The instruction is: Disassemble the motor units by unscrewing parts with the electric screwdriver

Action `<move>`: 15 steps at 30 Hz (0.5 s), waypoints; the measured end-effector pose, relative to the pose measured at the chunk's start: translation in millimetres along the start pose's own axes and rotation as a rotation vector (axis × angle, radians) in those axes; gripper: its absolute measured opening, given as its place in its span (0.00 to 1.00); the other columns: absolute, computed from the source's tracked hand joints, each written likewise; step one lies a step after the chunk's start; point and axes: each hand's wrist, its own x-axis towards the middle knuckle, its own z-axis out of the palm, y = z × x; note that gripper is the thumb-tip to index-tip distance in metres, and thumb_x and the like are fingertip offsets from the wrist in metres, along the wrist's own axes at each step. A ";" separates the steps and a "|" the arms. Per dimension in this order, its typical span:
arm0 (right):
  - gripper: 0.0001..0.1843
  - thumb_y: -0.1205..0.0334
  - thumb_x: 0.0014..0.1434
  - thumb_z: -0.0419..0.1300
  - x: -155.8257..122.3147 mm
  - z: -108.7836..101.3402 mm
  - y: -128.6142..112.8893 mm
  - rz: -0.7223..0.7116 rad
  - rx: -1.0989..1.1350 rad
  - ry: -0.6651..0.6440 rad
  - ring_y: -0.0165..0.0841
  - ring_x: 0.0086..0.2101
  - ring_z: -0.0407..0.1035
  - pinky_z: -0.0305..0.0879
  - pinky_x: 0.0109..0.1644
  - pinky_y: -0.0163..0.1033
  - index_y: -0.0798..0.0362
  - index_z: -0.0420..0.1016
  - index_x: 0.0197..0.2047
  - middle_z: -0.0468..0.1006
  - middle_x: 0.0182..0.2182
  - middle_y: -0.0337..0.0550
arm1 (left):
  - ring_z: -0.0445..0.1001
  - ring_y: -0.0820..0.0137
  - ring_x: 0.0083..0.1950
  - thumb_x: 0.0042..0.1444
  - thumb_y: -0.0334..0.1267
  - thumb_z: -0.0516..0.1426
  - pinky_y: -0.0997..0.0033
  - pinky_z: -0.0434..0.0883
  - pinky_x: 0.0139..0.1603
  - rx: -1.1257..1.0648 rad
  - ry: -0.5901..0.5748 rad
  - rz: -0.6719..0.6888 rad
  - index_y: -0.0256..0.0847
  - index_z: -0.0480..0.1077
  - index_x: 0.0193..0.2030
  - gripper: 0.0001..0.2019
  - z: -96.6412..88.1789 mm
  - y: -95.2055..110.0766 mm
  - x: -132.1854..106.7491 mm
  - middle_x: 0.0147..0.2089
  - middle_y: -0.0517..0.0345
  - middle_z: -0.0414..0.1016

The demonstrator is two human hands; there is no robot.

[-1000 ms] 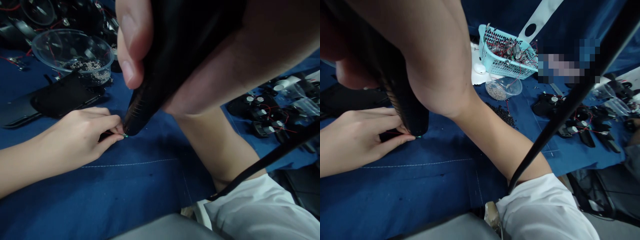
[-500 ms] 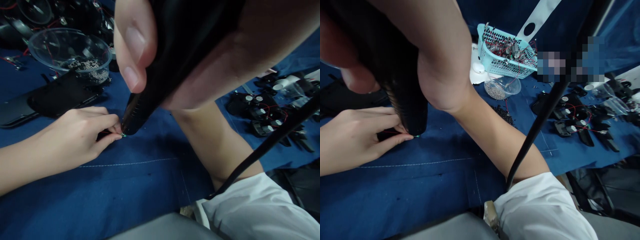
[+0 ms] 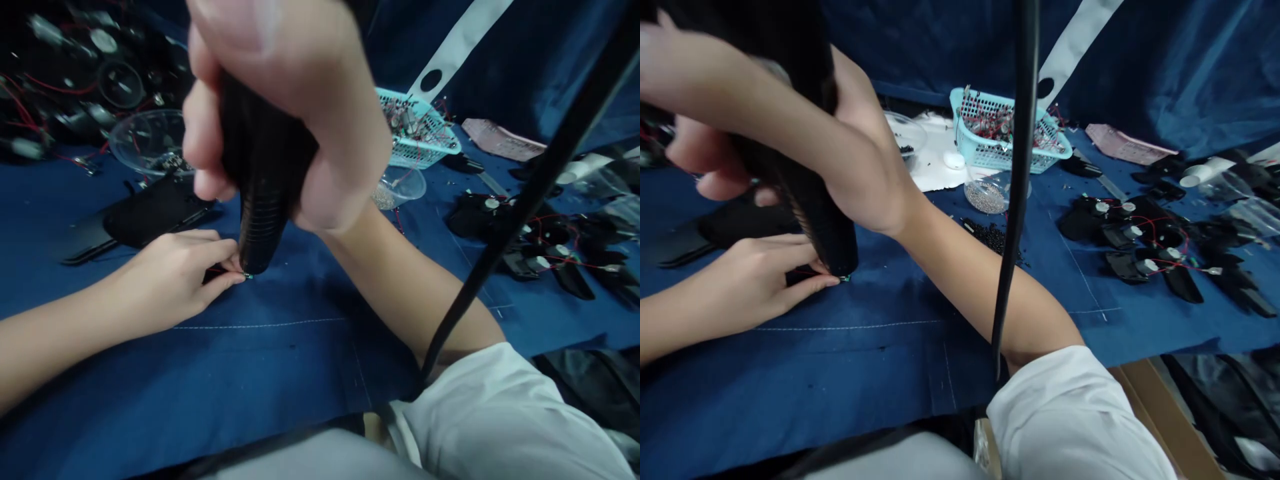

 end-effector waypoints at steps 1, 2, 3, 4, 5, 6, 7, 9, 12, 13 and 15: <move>0.35 0.29 0.71 0.48 -5.7 2.6 -9.9 0.043 -0.001 -0.014 0.30 0.29 0.78 0.78 0.32 0.35 0.57 0.66 0.39 0.78 0.27 0.39 | 0.80 0.67 0.36 0.71 0.44 0.57 0.66 0.77 0.39 -0.001 -0.011 -0.025 0.45 0.75 0.37 0.11 0.6 1.2 -1.7 0.35 0.62 0.80; 0.28 0.38 0.74 0.51 -10.6 4.2 -19.2 0.017 -0.005 -0.007 0.30 0.28 0.79 0.73 0.28 0.32 0.57 0.67 0.37 0.78 0.27 0.40 | 0.81 0.67 0.37 0.71 0.44 0.57 0.66 0.78 0.40 -0.005 -0.018 -0.043 0.45 0.75 0.38 0.11 1.3 2.3 -3.8 0.36 0.61 0.81; 0.19 0.51 0.74 0.54 -14.2 4.7 -27.1 -0.005 -0.039 0.008 0.31 0.28 0.79 0.71 0.27 0.31 0.57 0.68 0.37 0.78 0.26 0.40 | 0.81 0.67 0.38 0.71 0.43 0.57 0.67 0.78 0.42 -0.010 -0.024 -0.054 0.45 0.76 0.39 0.10 1.8 3.3 -6.0 0.37 0.61 0.82; 0.12 0.60 0.70 0.56 -16.1 4.2 -33.0 -0.055 -0.073 0.041 0.32 0.27 0.78 0.69 0.26 0.31 0.57 0.69 0.36 0.78 0.25 0.39 | 0.82 0.67 0.39 0.71 0.42 0.57 0.67 0.78 0.42 -0.013 -0.027 -0.059 0.45 0.77 0.41 0.09 2.2 4.3 -8.1 0.38 0.60 0.82; 0.07 0.67 0.66 0.57 -16.4 2.9 -36.7 -0.112 -0.108 0.076 0.33 0.26 0.78 0.68 0.25 0.32 0.57 0.69 0.35 0.77 0.24 0.38 | 0.82 0.68 0.39 0.71 0.42 0.57 0.68 0.78 0.42 -0.007 -0.022 -0.057 0.45 0.77 0.42 0.08 2.0 5.1 -9.6 0.38 0.60 0.83; 0.04 0.69 0.64 0.58 -15.2 1.1 -37.9 -0.153 -0.135 0.117 0.33 0.26 0.78 0.68 0.25 0.33 0.56 0.70 0.35 0.77 0.23 0.38 | 0.82 0.68 0.39 0.71 0.41 0.58 0.69 0.78 0.41 0.010 -0.014 -0.053 0.45 0.78 0.43 0.08 1.3 5.7 -10.1 0.38 0.60 0.82; 0.04 0.68 0.63 0.60 -13.2 -1.2 -36.9 -0.188 -0.140 0.155 0.33 0.26 0.78 0.68 0.25 0.33 0.55 0.70 0.34 0.77 0.23 0.37 | 0.81 0.68 0.38 0.71 0.41 0.58 0.69 0.77 0.40 0.039 0.001 -0.048 0.45 0.78 0.43 0.08 0.1 6.0 -9.3 0.37 0.59 0.82; 0.09 0.60 0.63 0.66 -7.8 -6.5 -29.6 -0.202 -0.143 0.203 0.32 0.26 0.78 0.69 0.26 0.33 0.53 0.71 0.34 0.78 0.24 0.36 | 0.81 0.67 0.38 0.70 0.40 0.58 0.69 0.76 0.40 0.117 0.039 -0.054 0.45 0.78 0.43 0.07 -3.5 5.1 -3.2 0.36 0.59 0.81; 0.15 0.54 0.58 0.72 -1.3 -15.0 -13.1 -0.194 -0.186 0.287 0.29 0.25 0.75 0.70 0.27 0.33 0.51 0.71 0.31 0.77 0.24 0.34 | 0.82 0.66 0.38 0.68 0.38 0.59 0.67 0.77 0.42 0.240 0.106 -0.099 0.44 0.78 0.44 0.05 -7.5 -1.0 14.9 0.37 0.59 0.82; 0.14 0.55 0.58 0.72 -0.1 -17.5 -8.2 -0.185 -0.206 0.305 0.28 0.24 0.75 0.70 0.27 0.33 0.51 0.72 0.31 0.77 0.24 0.34 | 0.82 0.65 0.38 0.67 0.37 0.59 0.66 0.77 0.42 0.275 0.120 -0.115 0.43 0.78 0.45 0.05 -7.8 -3.7 21.7 0.38 0.58 0.82; 0.14 0.54 0.58 0.71 0.6 -21.4 -1.0 -0.157 -0.220 0.327 0.27 0.24 0.74 0.70 0.27 0.33 0.52 0.72 0.32 0.78 0.24 0.34 | 0.83 0.61 0.42 0.66 0.36 0.59 0.63 0.78 0.43 0.338 0.138 -0.134 0.42 0.78 0.46 0.06 -7.7 -7.9 33.2 0.43 0.54 0.84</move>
